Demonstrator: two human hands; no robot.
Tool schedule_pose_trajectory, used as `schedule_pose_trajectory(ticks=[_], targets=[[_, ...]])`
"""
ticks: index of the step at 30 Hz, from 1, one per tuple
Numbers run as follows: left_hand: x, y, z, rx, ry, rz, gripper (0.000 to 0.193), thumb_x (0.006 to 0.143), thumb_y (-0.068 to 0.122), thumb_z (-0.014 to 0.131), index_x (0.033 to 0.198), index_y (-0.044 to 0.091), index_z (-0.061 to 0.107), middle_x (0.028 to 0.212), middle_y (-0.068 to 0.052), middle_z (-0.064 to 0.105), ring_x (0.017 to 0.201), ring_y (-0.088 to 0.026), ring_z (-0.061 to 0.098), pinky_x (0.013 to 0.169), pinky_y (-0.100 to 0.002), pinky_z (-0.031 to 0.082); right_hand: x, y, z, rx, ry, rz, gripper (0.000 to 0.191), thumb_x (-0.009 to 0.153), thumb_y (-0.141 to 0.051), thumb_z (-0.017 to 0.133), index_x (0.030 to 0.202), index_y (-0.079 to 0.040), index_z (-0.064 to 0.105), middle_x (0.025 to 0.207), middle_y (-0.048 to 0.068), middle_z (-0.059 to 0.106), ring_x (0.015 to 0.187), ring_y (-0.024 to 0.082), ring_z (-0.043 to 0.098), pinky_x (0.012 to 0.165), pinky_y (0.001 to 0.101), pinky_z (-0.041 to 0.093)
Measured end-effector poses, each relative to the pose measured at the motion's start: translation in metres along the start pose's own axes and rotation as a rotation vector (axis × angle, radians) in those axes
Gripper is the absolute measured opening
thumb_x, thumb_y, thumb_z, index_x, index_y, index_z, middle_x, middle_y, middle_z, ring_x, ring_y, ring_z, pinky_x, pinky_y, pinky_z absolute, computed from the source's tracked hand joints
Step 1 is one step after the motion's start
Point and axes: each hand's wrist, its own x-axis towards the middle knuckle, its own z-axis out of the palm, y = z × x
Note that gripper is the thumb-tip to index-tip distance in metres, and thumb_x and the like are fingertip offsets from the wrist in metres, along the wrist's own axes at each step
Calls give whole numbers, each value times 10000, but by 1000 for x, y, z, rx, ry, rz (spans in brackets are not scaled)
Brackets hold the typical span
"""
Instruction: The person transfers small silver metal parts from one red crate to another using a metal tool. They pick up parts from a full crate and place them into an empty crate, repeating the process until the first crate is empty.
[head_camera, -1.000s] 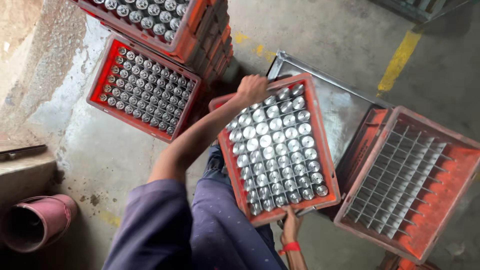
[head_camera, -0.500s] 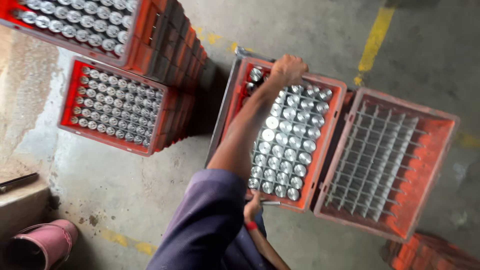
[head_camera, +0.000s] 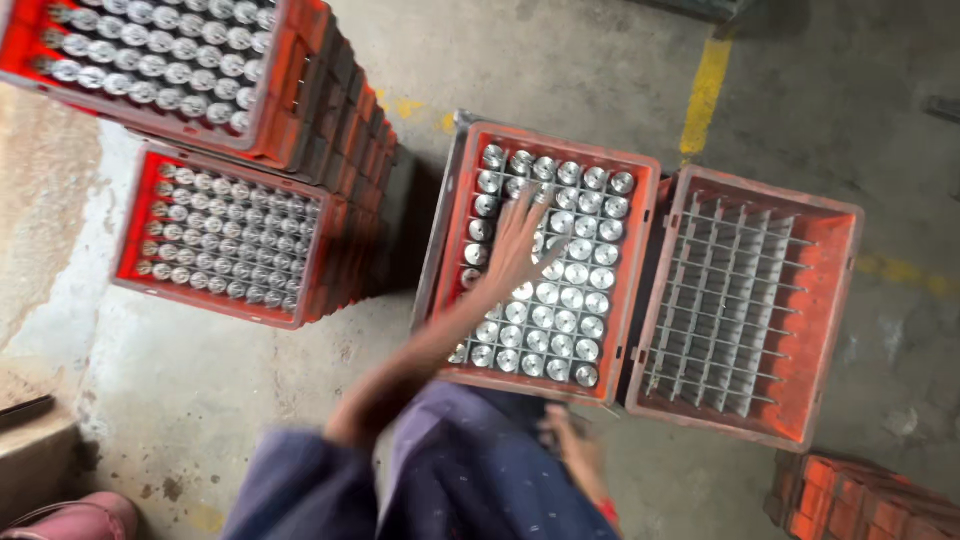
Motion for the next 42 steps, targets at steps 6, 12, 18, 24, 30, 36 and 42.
schedule_pose_trajectory(ticks=[6,12,18,24,30,36,42], targets=[[-213,19,-145,176,393,-500,486,868,198,805,1276,33,600,1255,-135,655,1147,-298,619,916,-410,524,11,-29,-144,387,361,-562,319,1040,-354,637,898,-70,663,807,34,677,678,104,637,599,240,486],[-215,39,-117,358,526,-662,487,920,236,783,1305,16,581,1276,-185,618,1209,-374,573,1003,-470,482,105,-114,-294,-378,823,-728,510,1146,-421,689,927,40,679,838,177,701,817,306,673,778,457,490],[-198,58,-54,559,548,-591,534,925,294,796,1330,22,579,1307,-176,611,1252,-404,555,1088,-496,445,150,-160,-406,-926,912,-585,607,936,-501,808,1309,-44,663,991,310,709,901,474,662,737,545,485],[-187,24,-67,619,414,-796,671,842,365,783,1392,74,534,1371,-198,587,1245,-416,546,1017,-518,469,185,-147,-421,-607,76,-614,595,920,-503,740,1245,-10,671,1106,179,719,978,317,661,866,461,524],[-177,0,-66,593,53,-1080,496,969,544,680,1226,121,646,976,-247,720,956,-482,681,811,-596,525,199,-144,-409,-604,11,-482,587,754,-326,830,1172,46,655,1085,168,737,993,300,694,900,427,531],[-168,2,-78,598,36,-961,483,958,545,675,1167,110,665,903,-250,727,889,-489,691,772,-600,527,201,-142,-402,-704,-45,-500,483,804,-339,824,1048,70,741,1077,157,708,1006,252,655,929,382,476],[-159,2,-83,596,67,-970,488,928,538,717,1169,115,678,951,-243,727,927,-487,672,790,-592,511,205,-135,-396,-593,-78,-483,439,768,-276,799,1055,33,677,965,119,738,870,242,696,809,385,534]])
